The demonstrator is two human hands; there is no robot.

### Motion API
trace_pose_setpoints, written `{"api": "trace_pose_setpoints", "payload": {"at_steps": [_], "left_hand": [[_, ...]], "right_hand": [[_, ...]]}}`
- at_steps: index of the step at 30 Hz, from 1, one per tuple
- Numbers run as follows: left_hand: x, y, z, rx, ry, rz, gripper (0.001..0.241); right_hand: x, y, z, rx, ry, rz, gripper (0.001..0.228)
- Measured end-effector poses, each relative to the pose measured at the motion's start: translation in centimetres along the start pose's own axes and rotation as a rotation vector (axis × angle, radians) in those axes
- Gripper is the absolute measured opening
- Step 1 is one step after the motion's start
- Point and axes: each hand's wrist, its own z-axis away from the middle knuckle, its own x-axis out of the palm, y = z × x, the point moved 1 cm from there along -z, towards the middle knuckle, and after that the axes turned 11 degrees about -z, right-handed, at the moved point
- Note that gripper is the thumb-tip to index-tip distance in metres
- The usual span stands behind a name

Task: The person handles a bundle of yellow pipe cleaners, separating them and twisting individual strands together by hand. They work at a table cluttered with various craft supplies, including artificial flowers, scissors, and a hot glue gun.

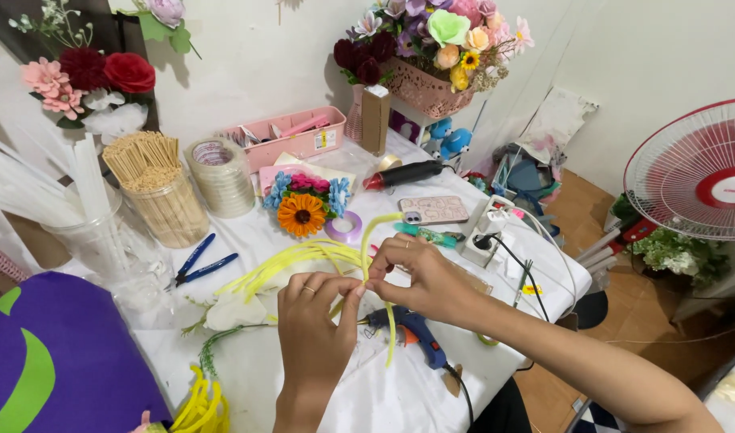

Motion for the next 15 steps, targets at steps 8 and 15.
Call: {"api": "trace_pose_setpoints", "payload": {"at_steps": [8,15], "left_hand": [[0.9,-3.7,-0.1,-0.547,-0.469,0.599,0.012],[-0.4,-2.3,-1.1,-0.711,-0.422,0.671,0.01]], "right_hand": [[0.8,-2.6,-0.1,-0.668,0.049,0.47,0.006],[0.6,-0.6,-1.2,-0.255,0.011,0.01,0.014]]}}
